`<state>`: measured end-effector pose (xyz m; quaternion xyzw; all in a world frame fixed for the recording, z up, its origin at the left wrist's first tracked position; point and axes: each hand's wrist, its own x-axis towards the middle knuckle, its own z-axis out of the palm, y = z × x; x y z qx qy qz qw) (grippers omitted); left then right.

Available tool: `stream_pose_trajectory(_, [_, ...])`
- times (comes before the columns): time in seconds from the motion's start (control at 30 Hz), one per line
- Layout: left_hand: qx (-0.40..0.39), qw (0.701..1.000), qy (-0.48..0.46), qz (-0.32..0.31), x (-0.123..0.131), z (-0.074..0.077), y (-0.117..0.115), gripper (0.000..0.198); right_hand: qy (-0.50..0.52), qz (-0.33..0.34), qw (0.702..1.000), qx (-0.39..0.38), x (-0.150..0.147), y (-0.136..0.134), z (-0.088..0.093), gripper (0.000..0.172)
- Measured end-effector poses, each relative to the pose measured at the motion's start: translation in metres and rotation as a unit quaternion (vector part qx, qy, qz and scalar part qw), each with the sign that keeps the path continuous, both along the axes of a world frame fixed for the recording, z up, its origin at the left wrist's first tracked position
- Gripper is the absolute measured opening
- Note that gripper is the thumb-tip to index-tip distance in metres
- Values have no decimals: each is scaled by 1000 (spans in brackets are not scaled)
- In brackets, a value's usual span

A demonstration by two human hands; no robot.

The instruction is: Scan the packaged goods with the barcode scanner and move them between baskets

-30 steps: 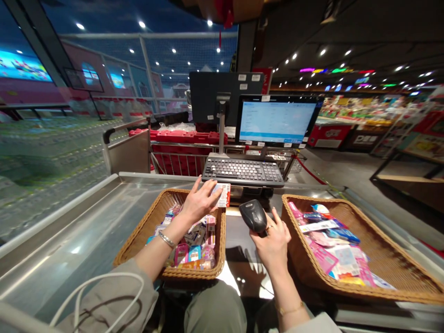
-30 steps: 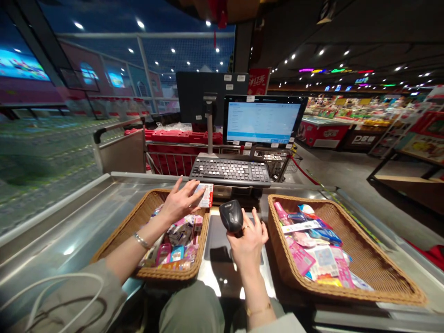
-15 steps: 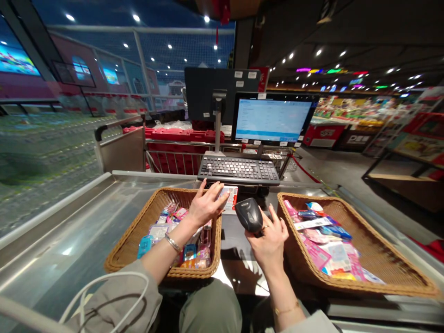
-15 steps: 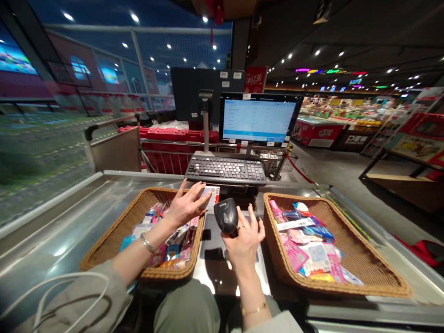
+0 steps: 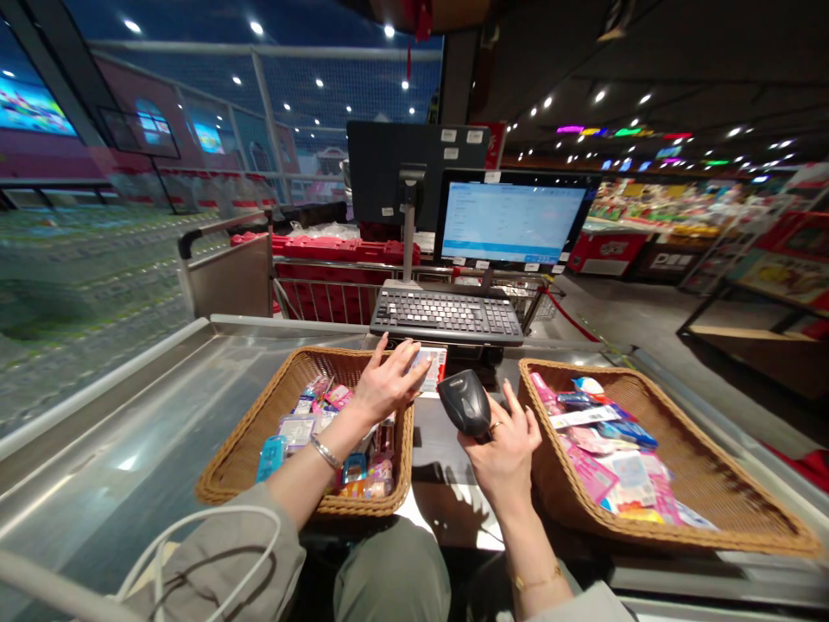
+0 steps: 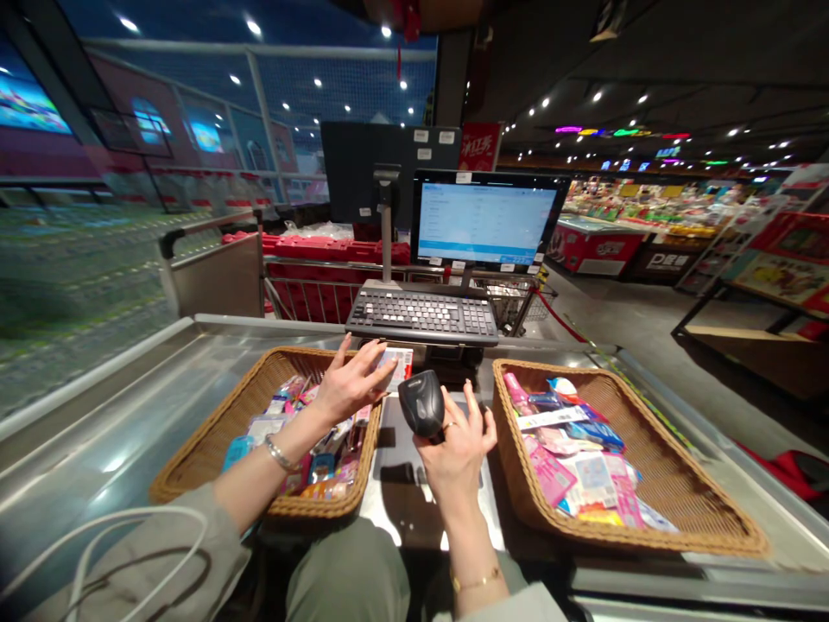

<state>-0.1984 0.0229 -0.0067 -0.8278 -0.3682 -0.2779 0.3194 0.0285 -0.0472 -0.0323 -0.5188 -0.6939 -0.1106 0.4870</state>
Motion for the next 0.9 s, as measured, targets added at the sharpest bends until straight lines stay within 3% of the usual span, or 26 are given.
stream_pose_trajectory(0.43, [1, 1000, -9, 2, -1, -2, 3, 45, 7, 1, 1000, 3, -1, -1, 0, 19])
stream_pose_trajectory(0.9, [-12, 1000, -15, 5, -1, 0, -1, 52, -45, -35, 998, -23, 2, -5, 2, 30])
